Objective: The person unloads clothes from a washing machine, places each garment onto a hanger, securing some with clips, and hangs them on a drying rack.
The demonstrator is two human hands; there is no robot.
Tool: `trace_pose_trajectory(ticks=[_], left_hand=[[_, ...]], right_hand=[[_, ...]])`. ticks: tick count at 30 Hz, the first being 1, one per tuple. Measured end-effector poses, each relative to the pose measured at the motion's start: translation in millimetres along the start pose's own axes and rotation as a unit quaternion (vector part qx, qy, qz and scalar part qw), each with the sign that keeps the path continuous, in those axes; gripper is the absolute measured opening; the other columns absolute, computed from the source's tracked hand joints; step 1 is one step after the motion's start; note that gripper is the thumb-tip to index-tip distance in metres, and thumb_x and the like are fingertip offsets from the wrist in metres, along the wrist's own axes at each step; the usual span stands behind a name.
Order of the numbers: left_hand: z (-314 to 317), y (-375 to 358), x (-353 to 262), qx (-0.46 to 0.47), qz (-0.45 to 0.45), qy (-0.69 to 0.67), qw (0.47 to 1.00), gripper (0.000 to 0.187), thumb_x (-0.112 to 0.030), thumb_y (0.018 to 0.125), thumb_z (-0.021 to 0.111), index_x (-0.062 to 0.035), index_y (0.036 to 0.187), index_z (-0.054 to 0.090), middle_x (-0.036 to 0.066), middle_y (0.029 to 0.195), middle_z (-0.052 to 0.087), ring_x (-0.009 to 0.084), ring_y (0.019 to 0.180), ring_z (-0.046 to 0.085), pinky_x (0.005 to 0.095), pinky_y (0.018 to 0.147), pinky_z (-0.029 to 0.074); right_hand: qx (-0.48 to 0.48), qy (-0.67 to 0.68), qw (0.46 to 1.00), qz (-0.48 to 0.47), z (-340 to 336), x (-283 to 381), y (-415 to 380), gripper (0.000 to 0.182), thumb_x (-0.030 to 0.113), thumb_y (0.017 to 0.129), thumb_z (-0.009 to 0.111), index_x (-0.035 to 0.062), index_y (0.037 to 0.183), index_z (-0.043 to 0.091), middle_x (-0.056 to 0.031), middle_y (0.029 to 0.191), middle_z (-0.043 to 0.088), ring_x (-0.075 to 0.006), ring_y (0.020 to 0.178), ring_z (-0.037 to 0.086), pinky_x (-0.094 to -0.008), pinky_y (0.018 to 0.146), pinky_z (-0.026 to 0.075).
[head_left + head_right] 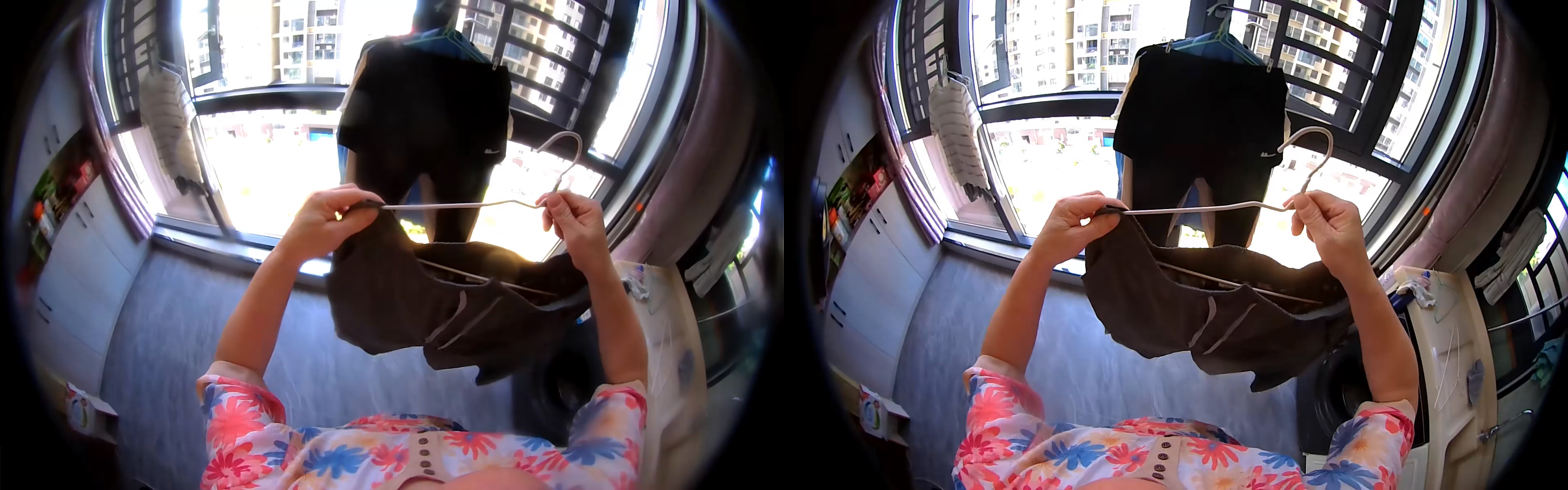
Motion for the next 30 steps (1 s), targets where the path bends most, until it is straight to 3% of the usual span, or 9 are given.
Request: trace_pose_trajectory(ticks=[4, 8, 12, 15, 18, 23, 28, 29, 30], left_hand=[[-21, 9, 11, 0.029, -0.055, 0.0, 0.998, 0.018, -0.005, 0.081, 0.055, -0.0009, 0.098, 0.059, -0.001, 0.081, 0.057, 0.0051, 0.074, 0.051, 0.0186, 0.068, 0.042], [-39, 34, 21, 0.009, -0.051, -0.157, 0.986, 0.031, -0.009, 0.083, 0.055, -0.0003, 0.112, 0.05, 0.0, 0.088, 0.057, 0.0055, 0.08, 0.053, 0.0201, 0.075, 0.044], [-69, 69, 51, -0.141, -0.075, -0.127, 0.979, 0.023, -0.006, 0.08, 0.058, -0.0011, 0.103, 0.057, 0.0, 0.077, 0.058, 0.0039, 0.065, 0.053, 0.017, 0.062, 0.044], [-75, 101, 71, -0.224, -0.042, -0.177, 0.958, 0.022, -0.014, 0.079, 0.062, -0.0007, 0.097, 0.06, 0.0, 0.073, 0.058, 0.0042, 0.062, 0.054, 0.0164, 0.055, 0.044], [-84, 128, 83, -0.233, -0.039, -0.07, 0.969, 0.025, -0.024, 0.082, 0.059, -0.0003, 0.092, 0.062, 0.0, 0.071, 0.059, 0.0041, 0.059, 0.053, 0.0157, 0.052, 0.043], [-87, 157, 99, -0.247, -0.01, -0.04, 0.968, 0.035, -0.034, 0.08, 0.06, 0.0002, 0.078, 0.063, 0.002, 0.067, 0.06, 0.0039, 0.055, 0.054, 0.0157, 0.05, 0.043], [-107, 173, 99, -0.302, 0.059, 0.222, 0.925, 0.039, -0.038, 0.078, 0.062, -0.0015, 0.063, 0.059, -0.004, 0.054, 0.049, 0.0024, 0.052, 0.041, 0.0173, 0.047, 0.033], [-84, 128, 43, -0.315, 0.086, 0.229, 0.917, 0.04, -0.038, 0.078, 0.062, -0.0015, 0.061, 0.057, -0.004, 0.053, 0.046, 0.003, 0.051, 0.038, 0.0183, 0.047, 0.031], [-85, 131, 44, -0.328, 0.105, 0.241, 0.907, 0.041, -0.038, 0.077, 0.062, -0.0014, 0.06, 0.055, -0.004, 0.052, 0.042, 0.0036, 0.051, 0.035, 0.0193, 0.046, 0.029]], right_hand=[[-0.004, 0.007, 0.999, -0.035, 15, 9, 39, 0.025, 0.022, 0.088, 0.05, 0.0008, 0.082, 0.061, 0.0012, 0.056, 0.051, -0.0021, 0.048, 0.037, -0.017, 0.044, 0.027], [-0.012, 0.027, 0.996, -0.079, 13, 10, 90, 0.025, 0.02, 0.088, 0.05, 0.0003, 0.076, 0.06, 0.0011, 0.054, 0.047, -0.0032, 0.05, 0.039, -0.0174, 0.046, 0.028], [-0.014, 0.04, 0.998, -0.044, 6, -4, 151, 0.027, 0.023, 0.088, 0.049, 0.0022, 0.074, 0.059, 0.0022, 0.05, 0.043, -0.0022, 0.045, 0.034, -0.0166, 0.041, 0.024], [0.014, 0.031, 0.997, -0.066, 7, -28, 187, 0.027, 0.025, 0.088, 0.049, 0.0033, 0.076, 0.059, 0.0038, 0.051, 0.041, -0.0017, 0.043, 0.031, -0.0165, 0.04, 0.021], [0.03, 0.018, 0.996, -0.085, 6, -50, 211, 0.028, 0.026, 0.089, 0.048, 0.003, 0.079, 0.06, 0.0041, 0.051, 0.04, -0.0012, 0.044, 0.028, -0.0171, 0.04, 0.019], [0.054, -0.005, 0.991, -0.122, 9, -75, 244, 0.027, 0.027, 0.088, 0.049, 0.0033, 0.082, 0.061, 0.0044, 0.05, 0.038, -0.001, 0.044, 0.029, -0.0173, 0.04, 0.019], [0.05, -0.039, 0.987, -0.148, 30, -94, 297, 0.026, 0.028, 0.088, 0.05, 0.0049, 0.085, 0.061, 0.0053, 0.05, 0.039, -0.0004, 0.044, 0.029, -0.0168, 0.04, 0.02], [0.042, -0.047, 0.986, -0.154, 5, -59, 229, 0.026, 0.028, 0.088, 0.049, 0.005, 0.085, 0.061, 0.0054, 0.05, 0.039, -0.0003, 0.044, 0.029, -0.0167, 0.04, 0.02], [0.041, -0.048, 0.986, -0.157, 3, -60, 230, 0.026, 0.028, 0.088, 0.049, 0.0051, 0.085, 0.061, 0.0054, 0.051, 0.039, -0.0002, 0.044, 0.029, -0.0166, 0.04, 0.02]])
Point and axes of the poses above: each hand's wrist, its own y-axis towards the middle knuckle, its own z-axis out of the palm, x = y × z, the point moved 8 cm from there along y, towards the middle knuckle
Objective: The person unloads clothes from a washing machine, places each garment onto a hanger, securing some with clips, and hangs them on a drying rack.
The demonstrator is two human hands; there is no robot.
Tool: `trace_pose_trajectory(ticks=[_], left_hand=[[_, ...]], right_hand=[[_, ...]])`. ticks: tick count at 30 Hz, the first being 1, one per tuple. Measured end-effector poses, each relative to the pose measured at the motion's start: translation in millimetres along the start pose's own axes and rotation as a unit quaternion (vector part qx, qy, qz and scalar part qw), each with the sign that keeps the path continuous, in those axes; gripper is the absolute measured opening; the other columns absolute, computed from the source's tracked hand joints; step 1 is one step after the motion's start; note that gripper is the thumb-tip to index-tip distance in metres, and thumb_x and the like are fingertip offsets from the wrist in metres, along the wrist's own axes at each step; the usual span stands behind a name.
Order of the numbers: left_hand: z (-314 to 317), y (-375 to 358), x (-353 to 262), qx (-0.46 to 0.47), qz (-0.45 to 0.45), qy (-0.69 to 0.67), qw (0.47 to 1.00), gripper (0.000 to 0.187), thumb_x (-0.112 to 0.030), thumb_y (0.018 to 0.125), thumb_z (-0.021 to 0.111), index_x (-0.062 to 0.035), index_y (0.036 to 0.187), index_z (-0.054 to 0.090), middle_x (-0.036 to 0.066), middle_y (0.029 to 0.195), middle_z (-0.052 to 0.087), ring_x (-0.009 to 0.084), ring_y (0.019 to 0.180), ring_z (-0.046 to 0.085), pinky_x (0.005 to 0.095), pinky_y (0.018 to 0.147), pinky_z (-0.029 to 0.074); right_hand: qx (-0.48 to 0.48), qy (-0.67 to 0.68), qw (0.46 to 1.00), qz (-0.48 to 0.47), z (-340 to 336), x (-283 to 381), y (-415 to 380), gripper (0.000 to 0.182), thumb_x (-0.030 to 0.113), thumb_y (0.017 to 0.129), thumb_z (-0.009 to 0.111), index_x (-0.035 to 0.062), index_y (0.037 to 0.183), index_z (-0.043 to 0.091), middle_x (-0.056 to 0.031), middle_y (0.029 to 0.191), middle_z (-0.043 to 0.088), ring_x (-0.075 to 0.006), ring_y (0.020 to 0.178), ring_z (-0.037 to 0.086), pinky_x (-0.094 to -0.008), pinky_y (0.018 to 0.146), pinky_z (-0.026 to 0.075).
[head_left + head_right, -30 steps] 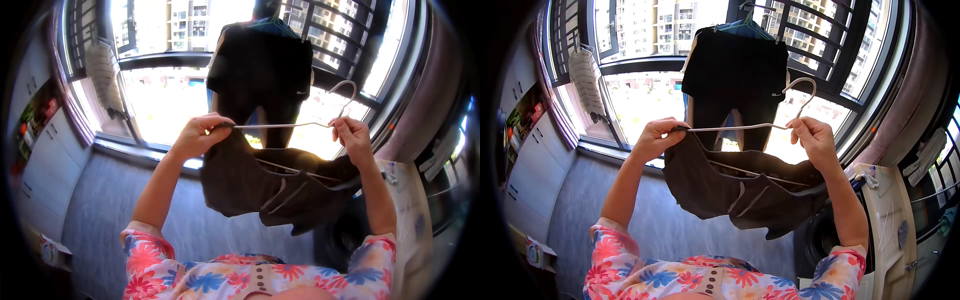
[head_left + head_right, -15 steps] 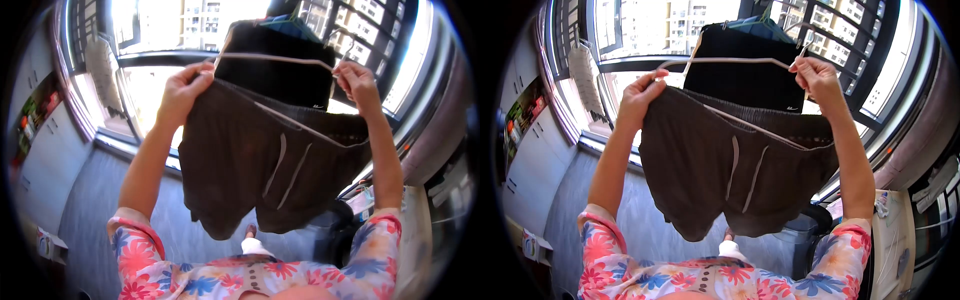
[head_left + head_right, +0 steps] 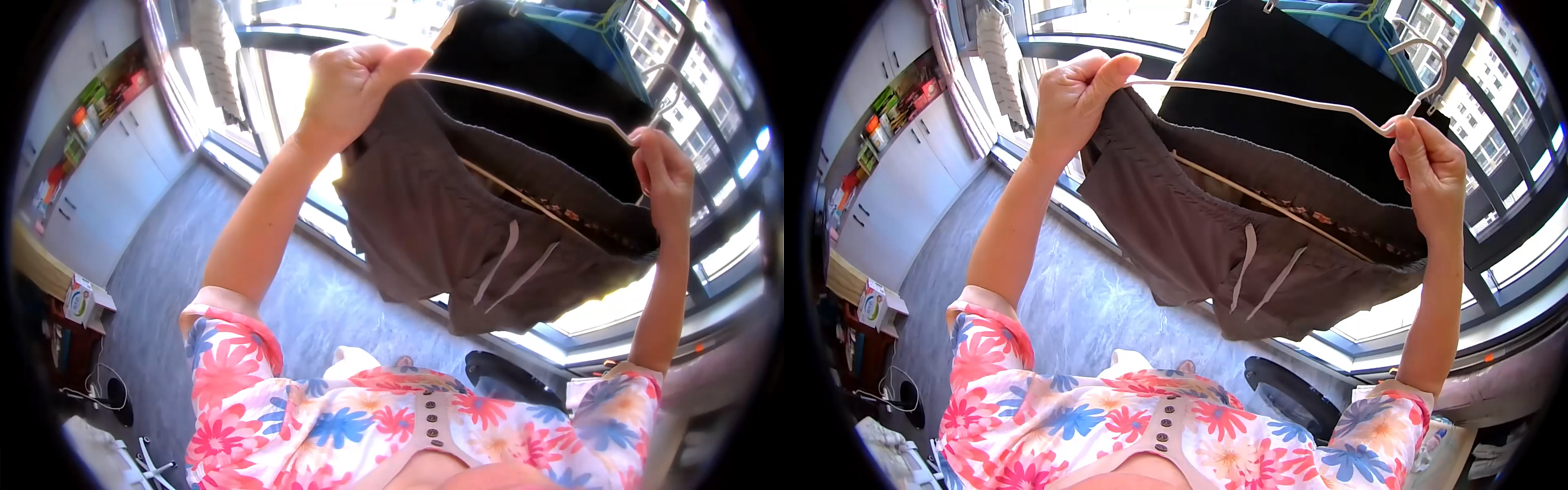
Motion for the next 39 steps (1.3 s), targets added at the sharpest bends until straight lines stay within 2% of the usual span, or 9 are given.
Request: trace_pose_trajectory(ticks=[6, 9, 11, 16, 19, 20, 24, 35, 39], left_hand=[[7, 25, -51, -0.031, 0.126, 0.081, 0.988, 0.041, -0.033, 0.077, 0.063, 0.0003, 0.056, 0.051, -0.002, 0.048, 0.038, 0.0051, 0.049, 0.032, 0.0221, 0.044, 0.028], [43, 33, -66, 0.066, 0.074, -0.042, 0.994, 0.04, -0.032, 0.077, 0.064, 0.0005, 0.057, 0.053, 0.001, 0.046, 0.037, 0.0062, 0.048, 0.032, 0.0224, 0.044, 0.03], [68, 35, -82, 0.159, 0.129, 0.068, 0.976, 0.041, -0.036, 0.078, 0.061, 0.0005, 0.06, 0.056, 0.005, 0.045, 0.038, 0.0093, 0.045, 0.037, 0.0245, 0.045, 0.034], [115, 75, -28, 0.243, 0.032, 0.044, 0.969, 0.041, -0.04, 0.08, 0.058, -0.0008, 0.067, 0.061, 0.005, 0.053, 0.05, 0.0083, 0.052, 0.044, 0.0233, 0.05, 0.037], [120, 87, -22, 0.284, 0.016, -0.047, 0.958, 0.04, -0.042, 0.08, 0.057, -0.0026, 0.078, 0.064, 0.001, 0.062, 0.056, 0.0076, 0.059, 0.049, 0.0214, 0.054, 0.039], [121, 93, -15, 0.297, 0.005, -0.075, 0.952, 0.037, -0.038, 0.08, 0.059, -0.0027, 0.09, 0.064, 0.0, 0.072, 0.059, 0.0079, 0.067, 0.054, 0.0206, 0.061, 0.043], [128, 116, -3, 0.293, 0.003, -0.14, 0.946, 0.035, -0.025, 0.078, 0.064, 0.0007, 0.101, 0.059, 0.006, 0.081, 0.062, 0.0094, 0.074, 0.057, 0.0202, 0.069, 0.046], [162, 174, 29, 0.168, -0.013, -0.123, 0.978, 0.029, -0.025, 0.075, 0.062, -0.0006, 0.09, 0.063, 0.006, 0.077, 0.062, 0.0123, 0.071, 0.057, 0.0244, 0.069, 0.046], [169, 193, 32, 0.178, -0.039, -0.154, 0.971, 0.031, -0.025, 0.075, 0.063, 0.0002, 0.094, 0.062, 0.007, 0.08, 0.062, 0.0125, 0.072, 0.058, 0.0241, 0.069, 0.047]], right_hand=[[-0.018, 0.022, 0.999, -0.046, -13, 29, -16, 0.023, 0.022, 0.088, 0.051, 0.0029, 0.083, 0.061, 0.0048, 0.054, 0.043, -0.0003, 0.049, 0.035, -0.0152, 0.043, 0.024], [-0.022, 0.02, 0.999, -0.043, -14, 47, -16, 0.022, 0.018, 0.088, 0.05, 0.0012, 0.079, 0.061, 0.0032, 0.054, 0.044, -0.0013, 0.049, 0.036, -0.0159, 0.043, 0.026], [-0.026, 0.024, 0.999, -0.03, -21, 50, -12, 0.025, 0.021, 0.088, 0.05, 0.0011, 0.077, 0.06, 0.0031, 0.053, 0.044, -0.0018, 0.048, 0.036, -0.0162, 0.043, 0.025], [-0.05, 0.077, 0.995, 0.027, -26, -30, 51, 0.029, 0.027, 0.087, 0.051, 0.003, 0.073, 0.06, 0.0034, 0.05, 0.044, -0.0015, 0.044, 0.034, -0.0163, 0.041, 0.024], [-0.066, 0.085, 0.992, 0.06, -36, -45, 68, 0.029, 0.027, 0.087, 0.051, 0.0038, 0.072, 0.06, 0.0038, 0.048, 0.043, -0.0004, 0.039, 0.031, -0.016, 0.036, 0.021], [-0.066, 0.091, 0.992, 0.063, -40, -50, 75, 0.029, 0.027, 0.087, 0.051, 0.0037, 0.072, 0.06, 0.0039, 0.048, 0.043, -0.0004, 0.038, 0.03, -0.016, 0.035, 0.02], [-0.078, 0.093, 0.989, 0.085, -55, -66, 103, 0.027, 0.025, 0.086, 0.052, 0.0037, 0.073, 0.061, 0.0041, 0.047, 0.043, -0.0012, 0.036, 0.03, -0.0176, 0.033, 0.019], [-0.125, 0.053, 0.986, 0.1, -88, -103, 161, 0.024, 0.026, 0.082, 0.055, 0.0051, 0.072, 0.061, 0.0036, 0.048, 0.043, -0.0023, 0.037, 0.027, -0.0194, 0.035, 0.018], [-0.127, 0.072, 0.986, 0.086, -98, -110, 177, 0.022, 0.025, 0.08, 0.056, 0.0047, 0.074, 0.062, 0.0024, 0.05, 0.046, -0.003, 0.038, 0.029, -0.0197, 0.035, 0.019]])
Point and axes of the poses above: each hand's wrist, its own y-axis towards the middle knuckle, its own z-axis out of the palm, x = y × z, the point moved 8 cm from there along y, towards the middle knuckle
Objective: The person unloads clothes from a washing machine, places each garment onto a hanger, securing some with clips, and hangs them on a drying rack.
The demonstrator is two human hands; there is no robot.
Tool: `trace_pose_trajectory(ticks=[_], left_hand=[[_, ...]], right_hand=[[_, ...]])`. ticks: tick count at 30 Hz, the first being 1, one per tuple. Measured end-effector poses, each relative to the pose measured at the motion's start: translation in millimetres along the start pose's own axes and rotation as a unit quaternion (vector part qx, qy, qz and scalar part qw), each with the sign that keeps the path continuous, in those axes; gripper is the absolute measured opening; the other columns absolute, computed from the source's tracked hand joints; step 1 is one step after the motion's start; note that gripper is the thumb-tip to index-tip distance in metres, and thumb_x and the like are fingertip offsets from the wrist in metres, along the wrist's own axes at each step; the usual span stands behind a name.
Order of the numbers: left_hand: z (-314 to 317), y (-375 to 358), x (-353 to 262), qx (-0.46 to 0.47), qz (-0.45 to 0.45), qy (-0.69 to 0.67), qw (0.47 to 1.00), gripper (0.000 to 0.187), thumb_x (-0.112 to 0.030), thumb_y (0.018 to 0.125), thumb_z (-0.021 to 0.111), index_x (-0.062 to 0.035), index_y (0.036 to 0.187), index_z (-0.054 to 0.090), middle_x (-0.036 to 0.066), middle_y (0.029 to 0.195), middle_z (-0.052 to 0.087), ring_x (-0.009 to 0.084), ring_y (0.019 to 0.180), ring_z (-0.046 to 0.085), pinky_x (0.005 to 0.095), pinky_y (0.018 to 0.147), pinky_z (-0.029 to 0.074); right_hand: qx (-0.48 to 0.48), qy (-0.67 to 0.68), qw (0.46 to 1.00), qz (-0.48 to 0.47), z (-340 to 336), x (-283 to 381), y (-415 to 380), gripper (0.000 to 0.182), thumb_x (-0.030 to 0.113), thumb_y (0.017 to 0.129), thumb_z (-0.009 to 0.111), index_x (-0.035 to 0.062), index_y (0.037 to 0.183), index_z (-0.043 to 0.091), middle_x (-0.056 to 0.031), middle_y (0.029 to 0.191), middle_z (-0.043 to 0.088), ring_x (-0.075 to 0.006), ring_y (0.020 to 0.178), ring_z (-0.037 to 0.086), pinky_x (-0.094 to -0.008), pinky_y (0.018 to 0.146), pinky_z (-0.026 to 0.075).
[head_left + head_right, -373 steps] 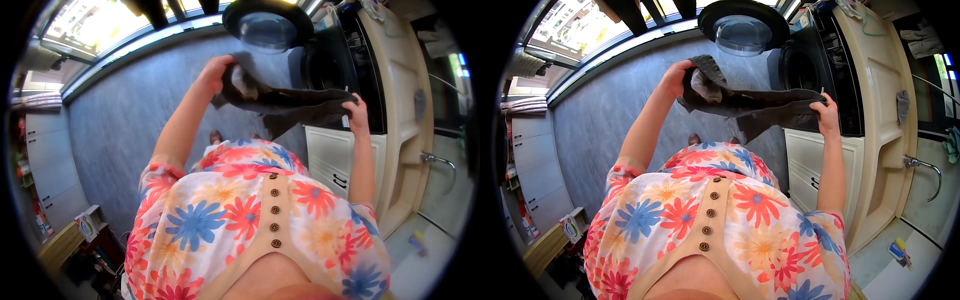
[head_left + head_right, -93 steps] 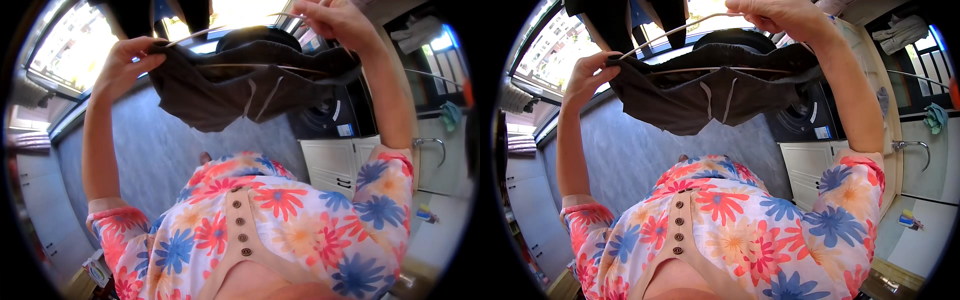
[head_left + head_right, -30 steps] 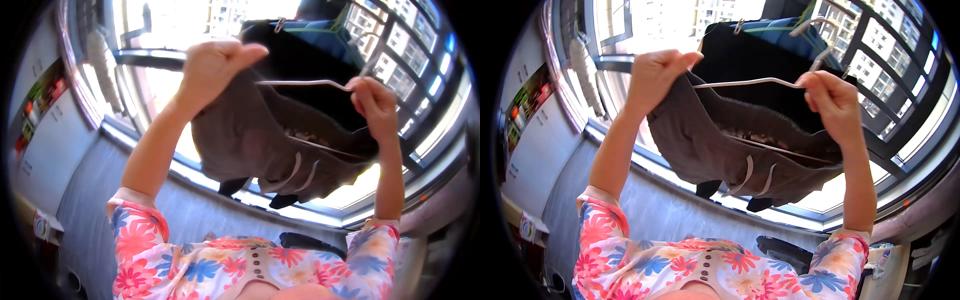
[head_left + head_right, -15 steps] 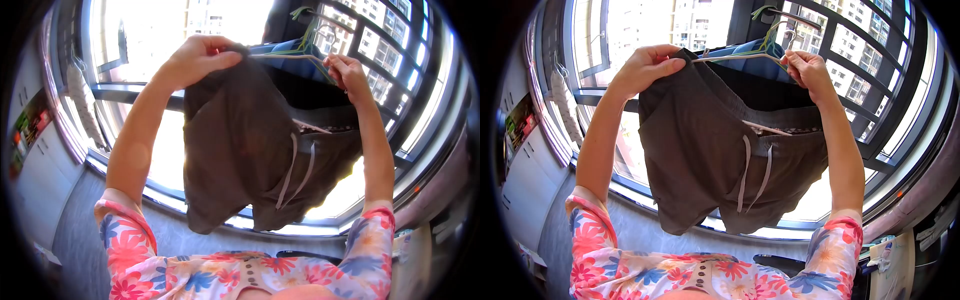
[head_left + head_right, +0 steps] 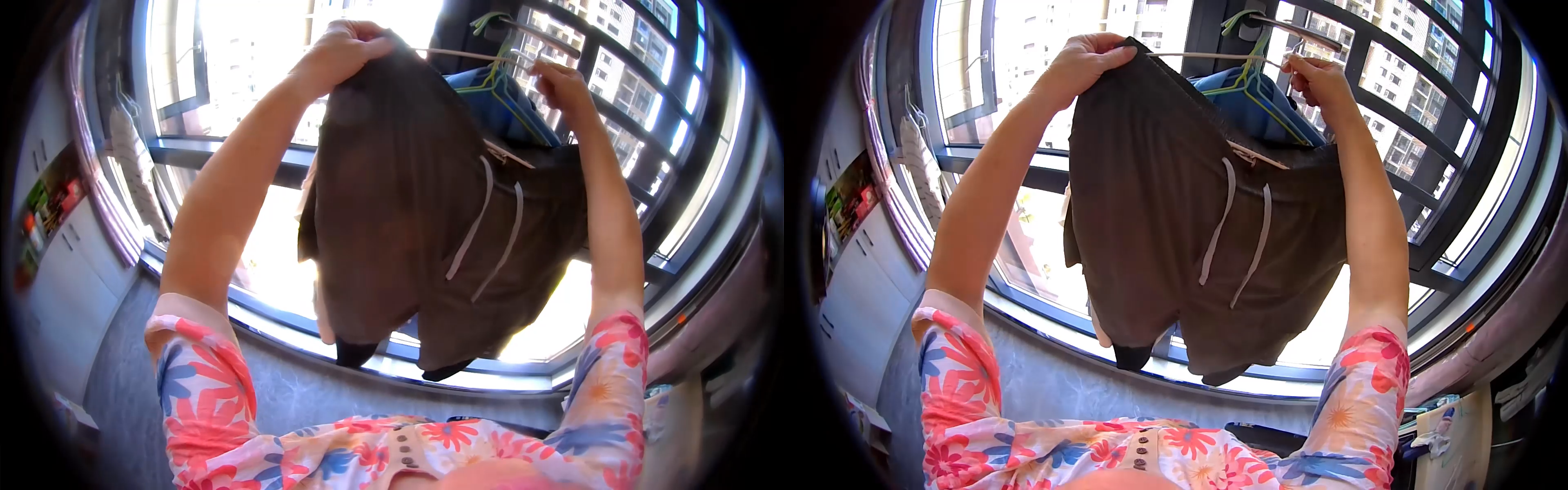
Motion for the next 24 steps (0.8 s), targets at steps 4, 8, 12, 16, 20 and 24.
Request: trace_pose_trajectory(ticks=[4, 8, 12, 16, 20, 24], left_hand=[[-1, 5, 0, -0.023, 0.006, 0.037, 0.999, 0.036, -0.026, 0.077, 0.063, 0.0013, 0.1, 0.059, 0.007, 0.083, 0.062, 0.0116, 0.073, 0.058, 0.0227, 0.068, 0.048], [-22, -13, 4, -0.032, -0.029, 0.064, 0.997, 0.039, -0.029, 0.077, 0.061, 0.0021, 0.099, 0.059, 0.007, 0.084, 0.062, 0.0123, 0.074, 0.058, 0.0222, 0.07, 0.046], [-27, -32, 35, -0.027, -0.045, 0.04, 0.998, 0.034, -0.027, 0.078, 0.062, -0.0002, 0.098, 0.06, 0.005, 0.083, 0.062, 0.0099, 0.073, 0.057, 0.0207, 0.07, 0.045], [-18, -37, 46, 0.035, -0.068, -0.028, 0.997, 0.027, -0.024, 0.08, 0.061, -0.0026, 0.096, 0.061, 0.001, 0.08, 0.063, 0.0071, 0.071, 0.057, 0.0187, 0.067, 0.045], [-23, -34, 52, 0.025, -0.019, -0.002, 0.999, 0.031, -0.028, 0.08, 0.061, -0.0031, 0.098, 0.061, 0.004, 0.079, 0.063, 0.0077, 0.071, 0.058, 0.0193, 0.069, 0.045], [-31, -39, 26, -0.09, 0.099, 0.242, 0.961, 0.025, -0.026, 0.08, 0.061, -0.0095, 0.099, 0.062, 0.006, 0.086, 0.062, 0.0159, 0.078, 0.059, 0.0256, 0.072, 0.046]], right_hand=[[0.004, -0.004, 1.0, -0.022, -1, 5, 10, 0.023, 0.026, 0.08, 0.057, 0.0043, 0.076, 0.063, 0.0018, 0.051, 0.048, -0.0031, 0.038, 0.03, -0.0199, 0.036, 0.02], [0.07, -0.029, 0.996, -0.053, 27, 23, 7, 0.024, 0.026, 0.082, 0.055, 0.0031, 0.081, 0.063, 0.0005, 0.054, 0.05, -0.0034, 0.038, 0.032, -0.0193, 0.036, 0.022], [0.14, -0.071, 0.984, -0.081, 51, 27, -7, 0.028, 0.028, 0.086, 0.05, 0.0028, 0.086, 0.062, -0.0012, 0.061, 0.056, -0.0055, 0.046, 0.046, -0.019, 0.041, 0.033], [0.103, -0.125, 0.977, -0.139, 35, 35, -24, 0.025, 0.028, 0.085, 0.053, 0.0061, 0.092, 0.063, -0.004, 0.077, 0.063, -0.0092, 0.069, 0.059, -0.022, 0.057, 0.043], [-0.024, -0.287, 0.916, -0.278, -21, 46, -69, 0.028, 0.03, 0.084, 0.054, 0.0065, 0.097, 0.062, -0.0076, 0.09, 0.063, -0.0148, 0.085, 0.059, -0.0235, 0.067, 0.045], [0.071, -0.131, 0.988, -0.048, 2, 9, -126, 0.022, 0.022, 0.083, 0.057, 0.0007, 0.083, 0.064, -0.0039, 0.065, 0.06, -0.008, 0.063, 0.057, -0.0213, 0.057, 0.046]])
Point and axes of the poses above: each hand's wrist, its own y-axis towards the middle knuckle, its own z-axis out of the palm, x = y × z, the point moved 8 cm from there along y, towards the middle knuckle
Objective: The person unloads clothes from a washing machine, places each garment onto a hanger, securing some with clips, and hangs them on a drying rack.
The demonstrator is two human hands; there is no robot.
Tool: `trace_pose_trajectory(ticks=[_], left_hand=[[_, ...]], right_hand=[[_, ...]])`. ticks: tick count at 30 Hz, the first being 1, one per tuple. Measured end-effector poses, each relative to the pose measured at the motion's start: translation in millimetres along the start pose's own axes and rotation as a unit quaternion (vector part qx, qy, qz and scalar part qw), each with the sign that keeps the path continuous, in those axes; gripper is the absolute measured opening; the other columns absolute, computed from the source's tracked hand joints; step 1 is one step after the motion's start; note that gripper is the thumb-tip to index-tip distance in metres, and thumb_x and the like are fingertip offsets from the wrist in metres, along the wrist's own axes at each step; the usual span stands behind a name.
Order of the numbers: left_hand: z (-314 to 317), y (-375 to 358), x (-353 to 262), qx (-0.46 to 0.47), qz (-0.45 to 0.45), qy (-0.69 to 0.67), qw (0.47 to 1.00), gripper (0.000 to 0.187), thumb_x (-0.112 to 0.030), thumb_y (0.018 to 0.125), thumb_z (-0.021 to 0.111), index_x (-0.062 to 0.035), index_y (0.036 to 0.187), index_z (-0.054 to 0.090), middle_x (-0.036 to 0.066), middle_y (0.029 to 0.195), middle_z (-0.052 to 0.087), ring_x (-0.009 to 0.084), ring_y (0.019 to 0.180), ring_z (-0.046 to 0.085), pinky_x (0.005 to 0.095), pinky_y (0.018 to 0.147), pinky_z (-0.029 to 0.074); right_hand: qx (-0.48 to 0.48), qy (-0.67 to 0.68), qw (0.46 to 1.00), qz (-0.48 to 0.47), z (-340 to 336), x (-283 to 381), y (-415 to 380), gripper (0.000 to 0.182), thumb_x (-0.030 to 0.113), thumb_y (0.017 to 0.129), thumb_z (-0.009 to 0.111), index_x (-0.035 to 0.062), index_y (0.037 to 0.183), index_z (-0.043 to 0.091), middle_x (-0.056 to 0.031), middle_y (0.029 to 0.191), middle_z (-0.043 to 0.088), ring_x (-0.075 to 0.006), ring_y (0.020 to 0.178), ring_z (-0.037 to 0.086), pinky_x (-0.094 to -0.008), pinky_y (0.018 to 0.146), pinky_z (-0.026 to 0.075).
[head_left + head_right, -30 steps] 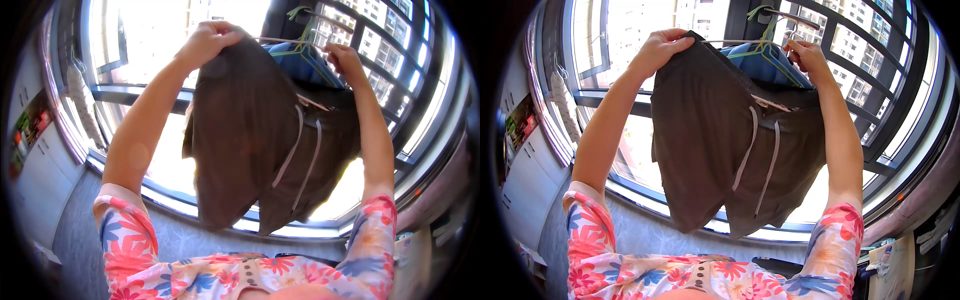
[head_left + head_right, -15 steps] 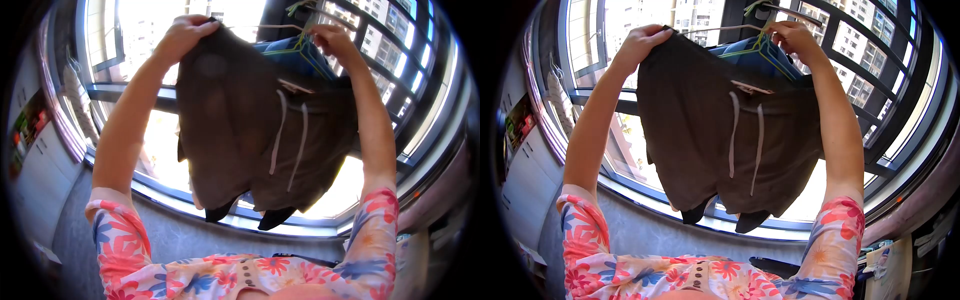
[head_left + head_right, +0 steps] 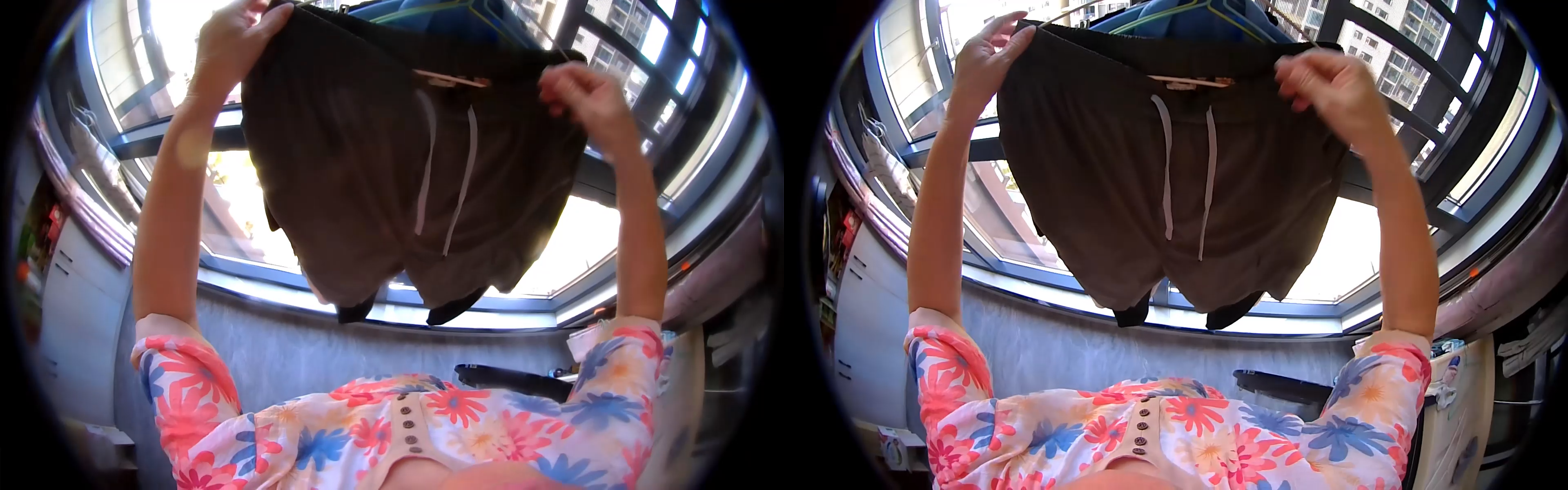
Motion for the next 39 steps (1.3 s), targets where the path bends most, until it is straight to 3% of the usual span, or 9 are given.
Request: trace_pose_trajectory(ticks=[3, 4, 8, 14, 15, 18, 26, 30, 39], left_hand=[[-3, -26, -88, -0.153, 0.229, 0.209, 0.939, 0.022, -0.02, 0.075, 0.063, -0.014, 0.097, 0.062, 0.008, 0.095, 0.059, 0.0246, 0.092, 0.054, 0.0318, 0.077, 0.044], [5, -36, -129, -0.126, 0.266, 0.11, 0.949, 0.005, -0.007, 0.068, 0.06, -0.0075, 0.073, 0.061, 0.005, 0.069, 0.058, 0.0207, 0.066, 0.055, 0.0302, 0.06, 0.044], [61, -52, -157, 0.064, 0.322, 0.157, 0.931, 0.009, -0.009, 0.067, 0.061, -0.0089, 0.076, 0.062, 0.006, 0.076, 0.057, 0.0243, 0.081, 0.053, 0.0335, 0.066, 0.043], [91, -39, -139, 0.175, 0.27, 0.171, 0.931, 0.029, -0.016, 0.068, 0.067, -0.0103, 0.096, 0.062, 0.007, 0.081, 0.057, 0.0233, 0.08, 0.056, 0.0338, 0.07, 0.043], [81, -33, -145, 0.24, 0.195, 0.103, 0.945, 0.011, -0.011, 0.067, 0.061, -0.0082, 0.078, 0.062, 0.007, 0.075, 0.057, 0.0272, 0.08, 0.054, 0.036, 0.068, 0.043], [90, -30, -135, 0.278, 0.178, 0.065, 0.942, 0.013, -0.011, 0.067, 0.061, -0.0072, 0.08, 0.061, 0.009, 0.075, 0.057, 0.0296, 0.079, 0.055, 0.0378, 0.069, 0.044], [96, -33, -134, 0.336, 0.175, -0.039, 0.924, 0.026, -0.015, 0.07, 0.066, -0.009, 0.095, 0.064, 0.007, 0.076, 0.06, 0.02, 0.068, 0.057, 0.0291, 0.066, 0.044], [84, -33, -129, 0.249, 0.279, -0.013, 0.927, 0.02, -0.013, 0.073, 0.064, -0.0092, 0.093, 0.065, 0.006, 0.074, 0.062, 0.0169, 0.063, 0.057, 0.0255, 0.063, 0.044], [85, -35, -107, 0.282, 0.179, -0.065, 0.94, 0.023, -0.012, 0.075, 0.063, -0.0114, 0.097, 0.064, 0.004, 0.073, 0.06, 0.0128, 0.064, 0.055, 0.0238, 0.063, 0.045]], right_hand=[[0.08, 0.048, 0.994, 0.049, 54, -8, -21, 0.025, 0.024, 0.082, 0.059, 0.0, 0.073, 0.062, -0.002, 0.061, 0.058, -0.0061, 0.055, 0.055, -0.0203, 0.048, 0.045], [0.081, 0.043, 0.995, 0.037, 67, -8, -21, 0.027, 0.026, 0.08, 0.06, 0.0003, 0.071, 0.062, -0.0024, 0.059, 0.057, -0.0051, 0.054, 0.054, -0.019, 0.045, 0.043], [0.093, -0.192, 0.977, -0.009, 104, 9, -3, 0.029, 0.031, 0.075, 0.062, 0.0029, 0.07, 0.062, -0.007, 0.061, 0.059, -0.0171, 0.06, 0.059, -0.029, 0.055, 0.047], [0.102, -0.235, 0.967, 0.005, 117, 3, 11, 0.023, 0.029, 0.069, 0.062, 0.0056, 0.072, 0.062, -0.0086, 0.07, 0.062, -0.0261, 0.069, 0.06, -0.0358, 0.064, 0.047], [0.097, -0.227, 0.969, 0.001, 116, 4, 12, 0.022, 0.028, 0.068, 0.062, 0.0058, 0.072, 0.062, -0.0086, 0.071, 0.062, -0.0261, 0.069, 0.06, -0.0357, 0.064, 0.047], [0.077, -0.246, 0.965, -0.047, 122, 4, 16, 0.02, 0.026, 0.068, 0.063, 0.0058, 0.072, 0.062, -0.0081, 0.068, 0.061, -0.0225, 0.065, 0.06, -0.0329, 0.062, 0.047], [0.156, 0.261, 0.952, 0.044, 99, 8, 10, 0.014, 0.016, 0.08, 0.054, 0.0048, 0.073, 0.057, 0.0005, 0.061, 0.055, -0.0056, 0.053, 0.055, -0.0164, 0.045, 0.041], [0.121, 0.365, 0.923, -0.019, 41, 18, -8, 0.019, 0.016, 0.08, 0.049, 0.0016, 0.068, 0.049, -0.0035, 0.058, 0.046, -0.01, 0.046, 0.046, -0.0194, 0.043, 0.038], [0.096, 0.371, 0.923, -0.004, 30, 8, -95, 0.014, 0.006, 0.075, 0.048, -0.0015, 0.064, 0.049, -0.0058, 0.055, 0.045, -0.0109, 0.043, 0.046, -0.0198, 0.04, 0.036]])
Point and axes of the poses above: each hand's wrist, its own y-axis towards the middle knuckle, its own z-axis out of the palm, x = y × z, the point moved 8 cm from there along y, towards the middle knuckle
